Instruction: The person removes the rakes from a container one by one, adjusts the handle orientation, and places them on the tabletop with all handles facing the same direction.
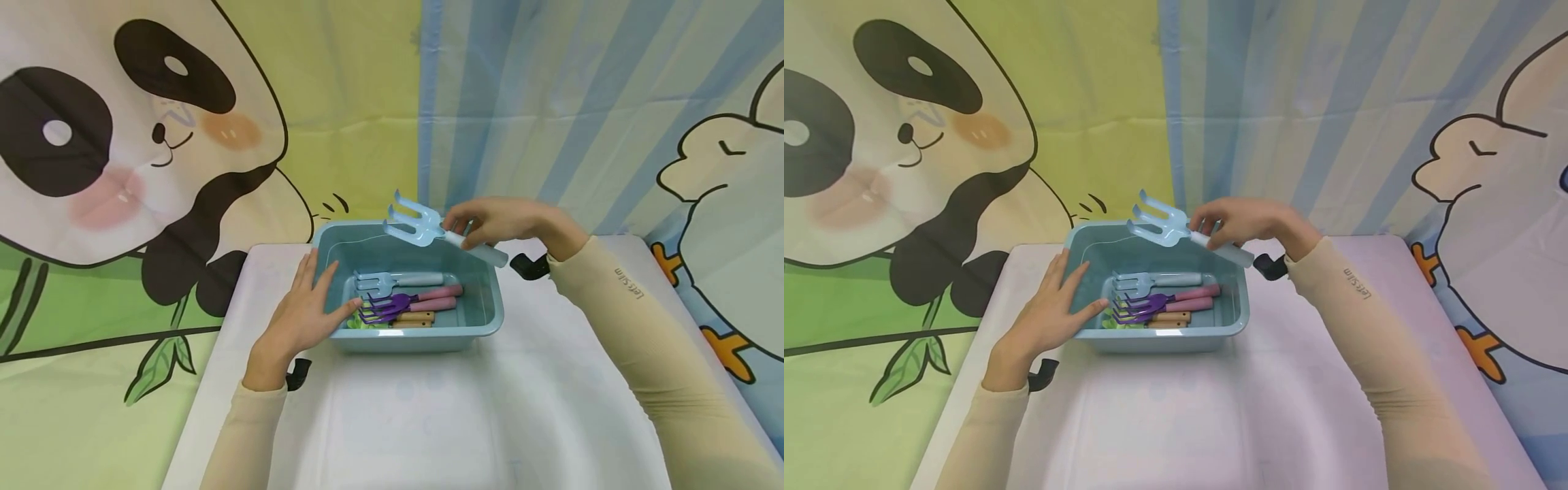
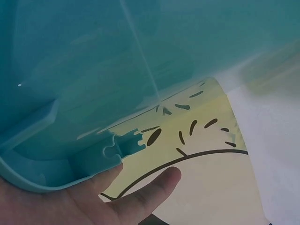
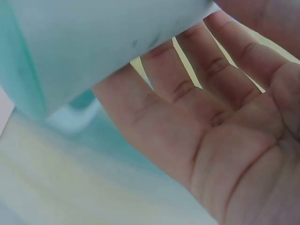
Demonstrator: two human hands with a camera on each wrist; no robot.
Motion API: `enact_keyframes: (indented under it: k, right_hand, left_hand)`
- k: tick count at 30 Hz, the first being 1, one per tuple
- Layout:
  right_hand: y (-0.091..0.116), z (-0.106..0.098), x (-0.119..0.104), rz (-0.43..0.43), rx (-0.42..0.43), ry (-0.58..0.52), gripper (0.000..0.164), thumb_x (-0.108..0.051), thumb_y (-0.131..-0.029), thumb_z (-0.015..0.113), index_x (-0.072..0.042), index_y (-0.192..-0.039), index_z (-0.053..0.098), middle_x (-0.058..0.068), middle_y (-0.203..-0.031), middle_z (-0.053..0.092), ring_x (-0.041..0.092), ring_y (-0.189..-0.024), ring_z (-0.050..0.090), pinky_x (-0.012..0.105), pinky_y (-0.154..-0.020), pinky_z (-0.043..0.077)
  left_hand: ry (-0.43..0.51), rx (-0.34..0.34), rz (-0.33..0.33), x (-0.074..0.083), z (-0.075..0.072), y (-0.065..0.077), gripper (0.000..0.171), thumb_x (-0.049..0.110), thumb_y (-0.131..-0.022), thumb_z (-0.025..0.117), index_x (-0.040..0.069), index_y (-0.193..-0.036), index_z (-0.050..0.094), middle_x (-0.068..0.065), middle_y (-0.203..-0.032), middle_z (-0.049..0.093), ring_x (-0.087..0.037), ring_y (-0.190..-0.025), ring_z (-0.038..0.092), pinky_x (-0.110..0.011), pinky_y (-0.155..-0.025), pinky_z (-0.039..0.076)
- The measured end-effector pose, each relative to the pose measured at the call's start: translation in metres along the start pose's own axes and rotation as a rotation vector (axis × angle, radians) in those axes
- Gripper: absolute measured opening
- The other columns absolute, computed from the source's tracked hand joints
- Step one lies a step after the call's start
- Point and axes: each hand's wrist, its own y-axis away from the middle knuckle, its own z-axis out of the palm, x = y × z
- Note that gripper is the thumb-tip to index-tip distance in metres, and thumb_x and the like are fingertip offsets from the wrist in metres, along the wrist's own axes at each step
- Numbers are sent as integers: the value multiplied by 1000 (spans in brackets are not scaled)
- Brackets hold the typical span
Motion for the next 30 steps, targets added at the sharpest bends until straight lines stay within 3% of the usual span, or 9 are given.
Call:
enact_keyframes:
  k: [7,13,25,30]
  right_hand:
    - [40,-14,32,12,129,-54,38,-6,-98,61,-4,-136,52,18,-125,55,31,-101,59,43,-78,51]
    - [57,-9,67,78,227,-133,39,-8,-100,60,-5,-138,48,18,-128,54,34,-109,57,47,-85,51]
    - [58,34,143,176,417,-374,46,-8,-101,57,4,-142,38,26,-134,42,39,-114,52,56,-91,50]
    - [53,53,169,245,446,-430,51,-10,-101,58,6,-144,33,27,-132,42,39,-113,53,59,-92,49]
  left_hand:
    - [3,2,4,0,1,0,98,82,-88,40,18,-160,25,-7,-167,-12,-23,-151,-12,-63,-106,33]
    - [10,7,6,0,1,0,97,81,-89,40,18,-160,25,-7,-167,-10,-23,-151,-12,-63,-106,34]
    - [22,14,8,-1,0,1,96,80,-89,42,17,-160,27,-8,-167,-9,-25,-152,-9,-64,-106,33]
    - [27,13,9,-1,1,1,96,80,-89,42,17,-160,27,-7,-167,-10,-25,-152,-10,-64,-105,33]
